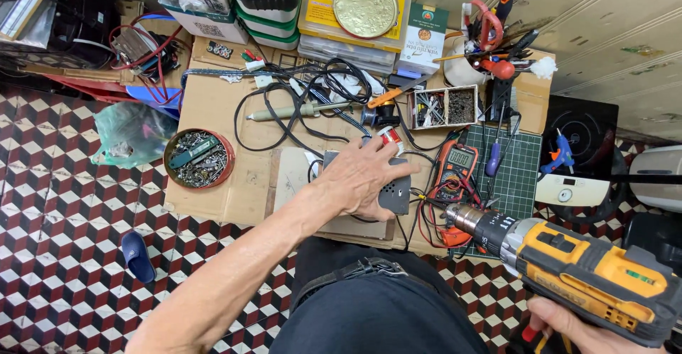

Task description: Repairing and assembling an electronic power supply unit, including drilling holes in the metal casing.

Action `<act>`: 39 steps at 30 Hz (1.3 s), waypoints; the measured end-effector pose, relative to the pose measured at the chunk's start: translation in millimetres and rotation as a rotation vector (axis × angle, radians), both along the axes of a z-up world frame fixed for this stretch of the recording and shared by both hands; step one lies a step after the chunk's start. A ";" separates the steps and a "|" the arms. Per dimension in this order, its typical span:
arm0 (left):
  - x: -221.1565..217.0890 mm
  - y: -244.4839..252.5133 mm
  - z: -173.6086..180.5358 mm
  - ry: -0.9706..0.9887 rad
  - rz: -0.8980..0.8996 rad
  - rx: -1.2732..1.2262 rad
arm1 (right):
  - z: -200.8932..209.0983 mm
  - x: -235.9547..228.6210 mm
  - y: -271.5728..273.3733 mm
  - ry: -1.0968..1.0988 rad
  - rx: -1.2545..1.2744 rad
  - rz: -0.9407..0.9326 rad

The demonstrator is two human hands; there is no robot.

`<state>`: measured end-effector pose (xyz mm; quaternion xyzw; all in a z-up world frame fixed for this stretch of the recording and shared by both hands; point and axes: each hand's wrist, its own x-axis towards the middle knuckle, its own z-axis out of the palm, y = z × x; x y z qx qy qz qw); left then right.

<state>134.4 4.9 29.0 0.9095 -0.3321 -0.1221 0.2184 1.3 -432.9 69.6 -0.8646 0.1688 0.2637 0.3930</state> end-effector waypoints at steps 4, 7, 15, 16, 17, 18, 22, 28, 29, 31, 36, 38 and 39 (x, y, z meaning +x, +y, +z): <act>3.8 -3.1 -21.2 -0.128 -0.086 -0.142 | -4.6 -5.5 -6.8 -0.070 -0.008 0.024; 10.3 -6.5 -17.3 0.073 -0.174 -0.106 | 2.5 -4.8 7.5 -0.068 -0.028 -0.021; 17.8 -12.0 -23.5 0.079 -0.190 -0.228 | 34.5 5.9 56.1 -0.011 -0.065 -0.116; 18.1 -11.8 -24.7 0.077 -0.191 -0.229 | 37.6 6.1 60.5 -0.013 -0.066 -0.116; 18.6 -11.7 -25.7 0.024 -0.202 -0.271 | 40.9 6.4 64.8 -0.038 -0.052 -0.100; 19.4 -12.1 -26.7 -0.028 -0.217 -0.312 | 44.1 5.8 69.2 -0.064 -0.038 -0.087; 20.2 -13.5 -26.7 -0.016 -0.217 -0.301 | 48.7 6.5 75.9 -0.159 -0.031 0.003; 22.5 -14.7 -29.6 -0.043 -0.232 -0.402 | 54.1 5.7 87.0 -0.098 -0.071 -0.052; 22.6 -14.6 -30.2 -0.042 -0.233 -0.395 | 54.8 4.9 87.6 -0.089 -0.068 -0.061; 22.9 -15.6 -31.4 -0.043 -0.242 -0.391 | 58.1 5.1 90.6 -0.084 -0.068 -0.078; 22.9 -16.7 -31.3 -0.087 -0.231 -0.459 | 58.2 7.7 92.3 -0.073 -0.047 -0.054; 22.1 -15.9 -29.6 -0.078 -0.226 -0.465 | 52.0 4.4 88.0 -0.048 -0.015 -0.070; 22.1 -15.2 -28.7 -0.070 -0.216 -0.472 | 49.0 3.2 86.0 -0.022 0.015 -0.081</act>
